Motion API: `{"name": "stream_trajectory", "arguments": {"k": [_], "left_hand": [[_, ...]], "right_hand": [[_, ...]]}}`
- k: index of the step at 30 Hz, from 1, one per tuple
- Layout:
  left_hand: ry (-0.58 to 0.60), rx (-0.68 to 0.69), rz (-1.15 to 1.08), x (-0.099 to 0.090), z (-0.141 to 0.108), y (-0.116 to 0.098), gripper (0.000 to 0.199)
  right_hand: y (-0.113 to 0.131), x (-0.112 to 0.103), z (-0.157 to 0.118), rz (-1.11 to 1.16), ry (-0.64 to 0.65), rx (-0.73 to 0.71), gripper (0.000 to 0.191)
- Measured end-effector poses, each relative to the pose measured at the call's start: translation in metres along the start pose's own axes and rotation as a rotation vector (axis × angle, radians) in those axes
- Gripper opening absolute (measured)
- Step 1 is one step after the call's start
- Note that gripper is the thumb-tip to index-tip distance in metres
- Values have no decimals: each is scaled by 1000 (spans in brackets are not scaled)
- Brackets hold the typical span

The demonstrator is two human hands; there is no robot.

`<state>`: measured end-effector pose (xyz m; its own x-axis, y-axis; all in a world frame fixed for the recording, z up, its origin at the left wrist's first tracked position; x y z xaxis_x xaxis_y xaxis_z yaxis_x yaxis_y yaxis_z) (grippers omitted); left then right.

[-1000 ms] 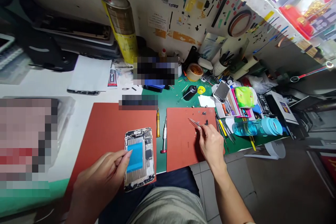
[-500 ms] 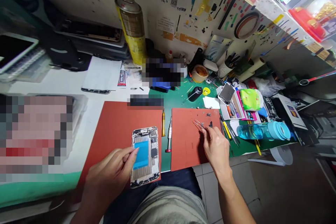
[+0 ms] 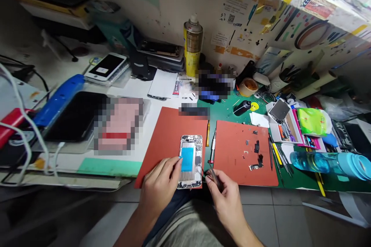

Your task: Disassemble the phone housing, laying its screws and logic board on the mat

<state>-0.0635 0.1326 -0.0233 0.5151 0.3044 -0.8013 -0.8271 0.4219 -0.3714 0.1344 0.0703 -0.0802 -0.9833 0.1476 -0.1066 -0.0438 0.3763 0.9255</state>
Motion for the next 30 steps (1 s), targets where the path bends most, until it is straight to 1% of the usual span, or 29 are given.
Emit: {"name": "stream_trajectory", "arguments": {"k": [5,11,17,20,22,24,25,27,28,30], "left_hand": [[8,-73,-8,-5,-12,-6,10],[49,-92,-30,-8,-15,-12,12],[72,-134,-57,-12,-20,-15,15],[94,-172,-103,-12,-25,-14,19],[118,-251,-144,-10,-32,-7,23],[132,-401,-219,-7,-42,7,32],[138,-496,-297,-3,-49,15,39],[154,-683,-553,9,-60,25,54],[168,-764,-713,16,-64,26,58],[184,-905,-1001,28,-68,23,58]], "right_hand": [[-7,8,6,74,-5,33,39],[-3,12,10,-74,-52,12,40],[14,9,6,-241,-129,-121,37],[8,13,7,-169,-90,-67,41],[2,20,7,-18,-25,8,44],[-1,29,6,179,41,76,44],[-1,33,5,270,70,104,44],[0,42,0,399,106,137,44],[1,46,-3,431,116,143,43],[1,51,-9,455,138,151,43]]}}
Point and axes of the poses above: each hand's wrist, its own z-axis towards the middle knuckle, its own x-axis out of the palm, y = z × x, the point moved 10 cm from there along z, towards the middle knuckle, and after that the axes turned 9 degrees about z, right-handed, at the moved point
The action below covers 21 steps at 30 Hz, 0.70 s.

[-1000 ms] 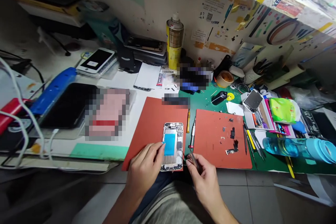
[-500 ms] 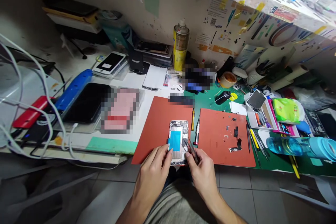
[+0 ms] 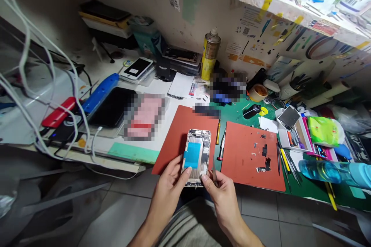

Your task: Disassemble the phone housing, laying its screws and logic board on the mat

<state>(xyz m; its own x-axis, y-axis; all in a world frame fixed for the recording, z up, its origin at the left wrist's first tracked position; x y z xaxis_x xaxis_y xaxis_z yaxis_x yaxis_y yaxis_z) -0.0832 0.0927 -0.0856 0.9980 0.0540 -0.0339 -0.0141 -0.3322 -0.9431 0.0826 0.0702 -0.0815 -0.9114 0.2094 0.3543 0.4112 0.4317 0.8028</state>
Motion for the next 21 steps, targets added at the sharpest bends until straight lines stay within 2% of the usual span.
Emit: {"name": "stream_trajectory", "arguments": {"k": [2,4,7,9,12,15,18,21], "left_hand": [[28,-112,-179,5,-1,2,56],[47,-183,-262,5,-3,0,56],[154,-231,-247,2,-6,-1,56],[248,-252,-202,1,-7,1,55],[359,-244,-132,1,-8,3,55],[394,-242,-100,2,-11,1,56],[370,-309,-214,7,-18,-2,55],[445,-439,-386,27,-32,-4,63]], "right_hand": [[0,0,-2,4,9,3,44],[9,-10,0,0,-25,-21,46],[37,-32,9,-4,-83,-82,52],[52,-37,16,-4,-43,-78,53],[60,-32,22,-36,94,-15,50],[56,-24,19,-77,170,28,55],[50,-20,16,-75,188,42,56],[48,-13,13,-67,209,30,54]]}}
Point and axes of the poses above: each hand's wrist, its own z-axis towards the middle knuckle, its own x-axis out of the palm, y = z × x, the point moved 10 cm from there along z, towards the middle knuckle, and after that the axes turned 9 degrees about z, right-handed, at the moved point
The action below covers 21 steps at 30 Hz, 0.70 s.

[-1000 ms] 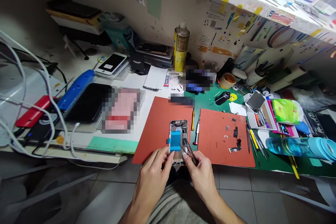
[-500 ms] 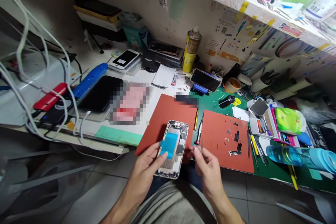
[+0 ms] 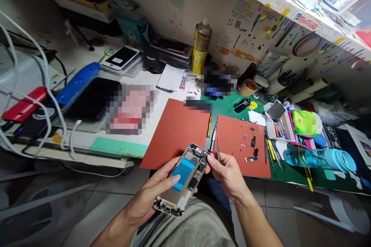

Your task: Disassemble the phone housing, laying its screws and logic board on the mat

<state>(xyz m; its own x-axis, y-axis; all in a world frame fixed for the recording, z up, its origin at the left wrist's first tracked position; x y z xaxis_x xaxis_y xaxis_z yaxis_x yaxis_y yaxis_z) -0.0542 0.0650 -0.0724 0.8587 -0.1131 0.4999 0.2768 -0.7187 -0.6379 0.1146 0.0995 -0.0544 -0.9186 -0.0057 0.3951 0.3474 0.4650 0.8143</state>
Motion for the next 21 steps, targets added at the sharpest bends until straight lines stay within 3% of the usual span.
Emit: {"name": "stream_trajectory", "arguments": {"k": [2,5,9,14,18,21], "left_hand": [[59,-52,-55,11,-1,5,66],[33,-8,-180,7,1,5,65],[-93,221,-383,-12,6,-2,73],[-143,521,-312,10,14,-12,64],[-288,529,-296,18,23,-15,67],[-312,512,-316,18,22,-25,67]], "right_hand": [[3,2,0,2,-7,-26,53],[7,-3,1,53,-69,-63,52],[2,-7,-1,190,-175,-86,46],[-27,21,-5,275,-205,-94,44],[-45,40,-11,287,-176,-60,43],[-33,20,-25,222,-275,-149,38]]}}
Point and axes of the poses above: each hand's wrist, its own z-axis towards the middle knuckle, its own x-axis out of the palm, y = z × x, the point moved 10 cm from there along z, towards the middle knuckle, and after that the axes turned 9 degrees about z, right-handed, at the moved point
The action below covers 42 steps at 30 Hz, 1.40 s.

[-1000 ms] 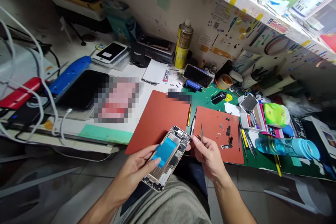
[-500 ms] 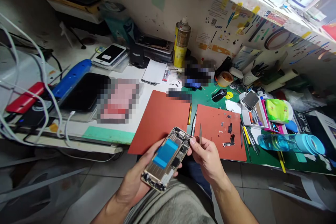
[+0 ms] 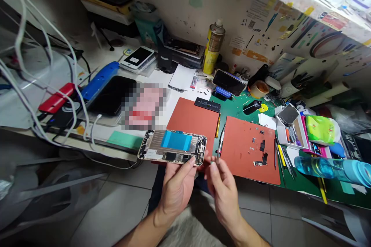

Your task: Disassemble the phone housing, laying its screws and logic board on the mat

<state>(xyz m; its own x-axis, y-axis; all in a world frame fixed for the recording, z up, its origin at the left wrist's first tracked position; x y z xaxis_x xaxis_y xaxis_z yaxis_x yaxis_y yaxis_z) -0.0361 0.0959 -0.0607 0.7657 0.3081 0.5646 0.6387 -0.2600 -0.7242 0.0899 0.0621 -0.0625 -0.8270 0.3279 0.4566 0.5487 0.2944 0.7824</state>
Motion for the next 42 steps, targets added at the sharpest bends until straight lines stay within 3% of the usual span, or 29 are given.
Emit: {"name": "stream_trajectory", "arguments": {"k": [3,5,7,10,12,16,23,30,42], "left_hand": [[-12,-6,-3,-1,1,-11,68],[-25,-12,10,-3,0,-16,69],[-36,-27,30,-5,-1,-17,67],[-37,-41,52,-6,-4,-17,64],[-34,-34,65,-6,-6,-18,64],[-30,-24,79,-5,-9,-18,63],[-23,-5,108,-2,-11,-17,61],[-12,-8,153,2,-10,-16,67],[-107,31,225,-7,-12,-13,73]], "right_hand": [[36,-27,-10,-63,-82,-176,56],[59,-34,-18,-75,-43,-253,46],[73,-30,-22,-41,69,-214,28],[82,-20,-25,97,228,-83,37],[86,-20,-25,162,239,-46,39],[78,-20,-20,182,170,-51,20],[63,-2,-3,187,84,-104,36],[48,-3,5,193,17,-111,21],[43,-11,3,202,-71,-168,21]]}}
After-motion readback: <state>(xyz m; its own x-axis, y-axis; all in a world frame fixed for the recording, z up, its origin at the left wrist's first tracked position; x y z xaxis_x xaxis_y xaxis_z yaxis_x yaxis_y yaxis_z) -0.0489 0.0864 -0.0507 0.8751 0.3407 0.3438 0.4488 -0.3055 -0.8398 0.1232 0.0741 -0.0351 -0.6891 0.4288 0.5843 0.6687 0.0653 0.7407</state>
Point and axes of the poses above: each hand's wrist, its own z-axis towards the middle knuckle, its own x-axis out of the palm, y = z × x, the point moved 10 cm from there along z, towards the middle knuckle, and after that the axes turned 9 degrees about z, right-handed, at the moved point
